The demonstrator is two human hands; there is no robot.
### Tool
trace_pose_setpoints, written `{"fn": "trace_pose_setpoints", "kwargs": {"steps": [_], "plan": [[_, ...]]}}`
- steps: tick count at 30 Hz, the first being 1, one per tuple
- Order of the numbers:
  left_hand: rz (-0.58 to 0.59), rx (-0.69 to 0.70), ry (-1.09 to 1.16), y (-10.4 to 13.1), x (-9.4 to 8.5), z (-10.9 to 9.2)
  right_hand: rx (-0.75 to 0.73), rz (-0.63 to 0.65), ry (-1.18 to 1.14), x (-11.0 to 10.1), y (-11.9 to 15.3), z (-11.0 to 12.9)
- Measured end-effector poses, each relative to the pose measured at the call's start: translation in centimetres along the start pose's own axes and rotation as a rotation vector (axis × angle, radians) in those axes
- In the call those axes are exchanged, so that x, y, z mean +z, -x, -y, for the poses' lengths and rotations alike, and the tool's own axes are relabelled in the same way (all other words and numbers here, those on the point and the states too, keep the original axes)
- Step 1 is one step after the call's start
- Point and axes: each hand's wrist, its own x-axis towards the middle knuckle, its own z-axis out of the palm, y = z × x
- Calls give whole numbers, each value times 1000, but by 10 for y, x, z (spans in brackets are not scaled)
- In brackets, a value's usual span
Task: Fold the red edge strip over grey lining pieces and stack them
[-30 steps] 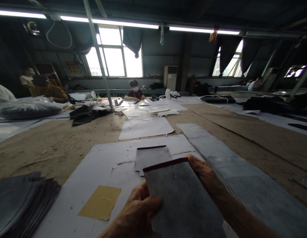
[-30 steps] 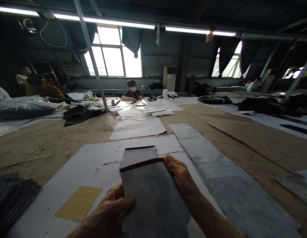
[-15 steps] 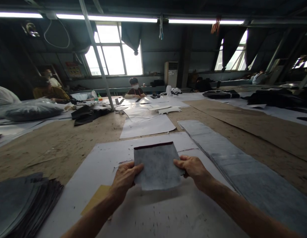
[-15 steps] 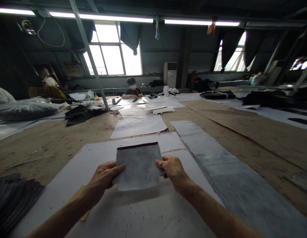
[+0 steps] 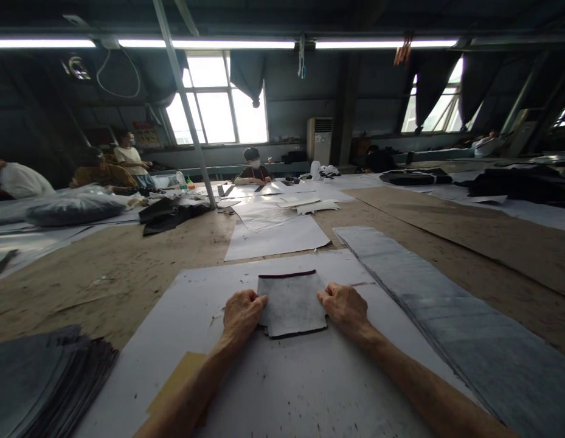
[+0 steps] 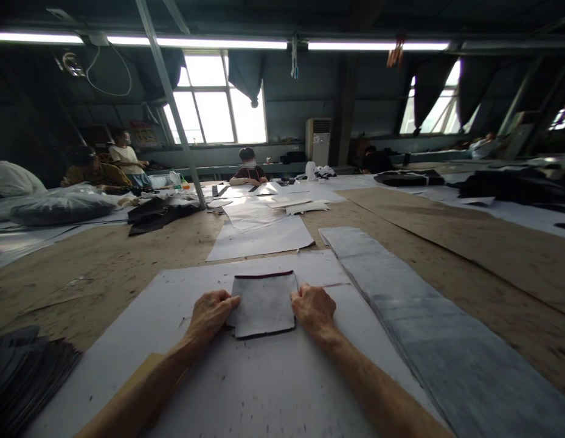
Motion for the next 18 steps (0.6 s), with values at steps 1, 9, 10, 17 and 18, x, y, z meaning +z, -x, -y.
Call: {"fn": "trace_pose_setpoints", "kwargs": {"steps": [1,9,10,17,18], "plan": [[-4,2,-17,0,0,0,-2,-1,10,0,0,0],[-48,21,-142,-3,4,0,-25,-24,48,6,-4,-1],[-50,24,-161,-2,5,-1,-32,-34,50,8,-4,-1],[-61,36,-279,13,3,-7,-147,-145,69,8,5,-4],[-83,59,-307,15,1,-8,-170,-150,72,3,8,-6]]}}
